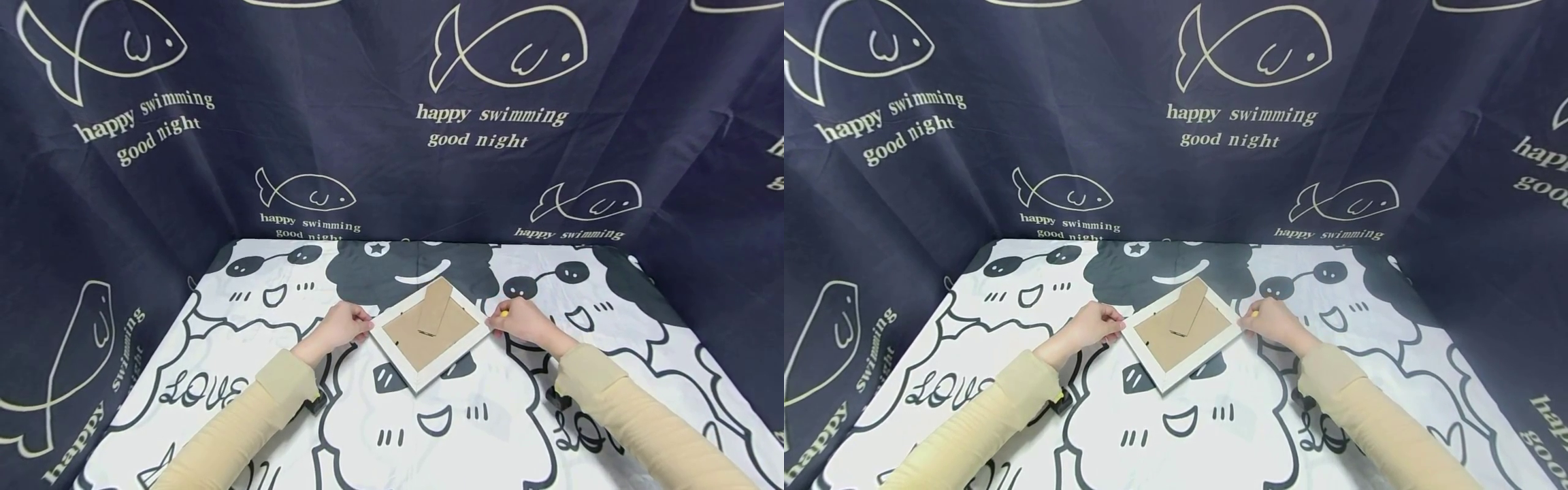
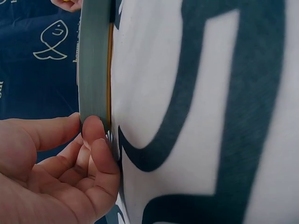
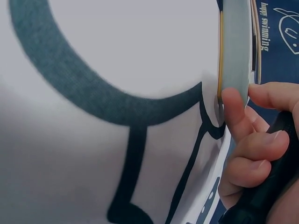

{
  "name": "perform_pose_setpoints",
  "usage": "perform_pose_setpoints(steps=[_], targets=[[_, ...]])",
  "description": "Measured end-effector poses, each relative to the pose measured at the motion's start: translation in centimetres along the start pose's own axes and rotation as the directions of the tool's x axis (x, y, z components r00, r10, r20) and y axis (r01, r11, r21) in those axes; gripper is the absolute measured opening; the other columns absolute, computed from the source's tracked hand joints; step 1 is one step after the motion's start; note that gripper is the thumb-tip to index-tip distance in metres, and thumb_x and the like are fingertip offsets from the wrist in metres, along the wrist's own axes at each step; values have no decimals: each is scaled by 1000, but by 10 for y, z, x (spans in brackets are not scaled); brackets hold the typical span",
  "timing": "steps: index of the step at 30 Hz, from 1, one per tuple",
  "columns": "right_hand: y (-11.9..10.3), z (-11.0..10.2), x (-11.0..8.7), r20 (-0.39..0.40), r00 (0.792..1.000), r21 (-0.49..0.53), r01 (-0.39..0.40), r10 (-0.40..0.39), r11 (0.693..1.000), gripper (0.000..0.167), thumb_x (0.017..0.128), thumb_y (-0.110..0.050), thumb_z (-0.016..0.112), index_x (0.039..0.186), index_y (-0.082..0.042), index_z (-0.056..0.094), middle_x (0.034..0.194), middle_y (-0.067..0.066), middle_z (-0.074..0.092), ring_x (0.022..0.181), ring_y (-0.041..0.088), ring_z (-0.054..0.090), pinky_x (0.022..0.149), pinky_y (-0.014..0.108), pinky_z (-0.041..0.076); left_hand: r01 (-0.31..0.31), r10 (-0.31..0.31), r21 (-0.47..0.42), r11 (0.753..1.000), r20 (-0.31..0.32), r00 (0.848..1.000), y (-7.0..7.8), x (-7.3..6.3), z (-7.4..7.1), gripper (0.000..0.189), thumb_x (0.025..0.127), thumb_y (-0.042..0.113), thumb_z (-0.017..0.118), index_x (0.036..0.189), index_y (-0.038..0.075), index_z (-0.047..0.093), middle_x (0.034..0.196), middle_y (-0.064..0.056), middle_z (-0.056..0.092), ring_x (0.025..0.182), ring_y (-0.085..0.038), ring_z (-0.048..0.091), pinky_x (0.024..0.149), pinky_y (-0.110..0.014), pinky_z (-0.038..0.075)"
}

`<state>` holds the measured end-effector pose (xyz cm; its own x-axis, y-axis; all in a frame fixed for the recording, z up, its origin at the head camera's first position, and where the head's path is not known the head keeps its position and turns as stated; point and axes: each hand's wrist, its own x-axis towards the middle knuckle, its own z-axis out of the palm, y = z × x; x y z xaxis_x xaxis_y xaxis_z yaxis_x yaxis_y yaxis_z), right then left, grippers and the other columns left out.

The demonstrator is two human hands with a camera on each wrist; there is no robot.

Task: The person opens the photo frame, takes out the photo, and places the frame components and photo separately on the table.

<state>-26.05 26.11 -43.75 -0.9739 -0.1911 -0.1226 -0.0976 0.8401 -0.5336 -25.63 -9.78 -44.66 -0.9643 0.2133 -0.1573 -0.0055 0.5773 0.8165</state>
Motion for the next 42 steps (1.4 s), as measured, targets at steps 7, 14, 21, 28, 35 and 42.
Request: perform_pose_setpoints(steps=[7,14,21,28,35,42], targets=[[-1,-1,-3,-4,1000,-1,-24,24,1000,19,81,-22,65,68,-10,62,56,-3,65,40,8,39,43,24,30,34,-34,1,999,1,999,2,4,-2,11,86,9,67,88,-1,70,65,-5,65,56,-10,61,53,-23,49],[-4,-2,-8,-11,999,-10,-37,36,999,19,81,-22,66,69,-8,63,57,-2,66,48,11,45,48,25,32,29,-29,2,1000,1,1000,2,9,-2,11,85,9,67,88,-1,70,64,-4,63,54,-10,57,50,-20,44],[-9,-4,-12,16,996,3,-91,91,996,20,82,-24,65,72,-7,63,59,-1,67,51,12,47,48,26,36,23,-23,-5,1000,4,1000,3,12,-5,11,85,9,67,89,-1,70,66,-6,65,56,-11,58,50,-21,44],[-16,-4,-17,39,991,8,-132,132,991,21,82,-26,66,71,-8,64,59,-1,67,47,11,47,45,25,40,15,-15,26,1000,19,1000,3,16,-9,12,87,8,66,92,-2,71,69,-8,66,60,-14,61,56,-25,51],[-24,-1,-22,55,986,26,-157,156,987,21,81,-27,67,70,-9,66,59,-2,68,45,10,46,43,24,39,34,-35,32,999,11,999,3,22,-12,11,86,7,66,91,-1,71,67,-7,65,57,-12,59,52,-21,47],[-27,3,-26,71,984,49,-166,162,985,19,80,-24,68,70,-8,67,58,-2,66,34,4,35,38,19,30,51,-52,29,998,29,998,4,28,-13,11,87,7,65,92,-2,70,67,-4,63,57,-9,56,52,-19,45]])
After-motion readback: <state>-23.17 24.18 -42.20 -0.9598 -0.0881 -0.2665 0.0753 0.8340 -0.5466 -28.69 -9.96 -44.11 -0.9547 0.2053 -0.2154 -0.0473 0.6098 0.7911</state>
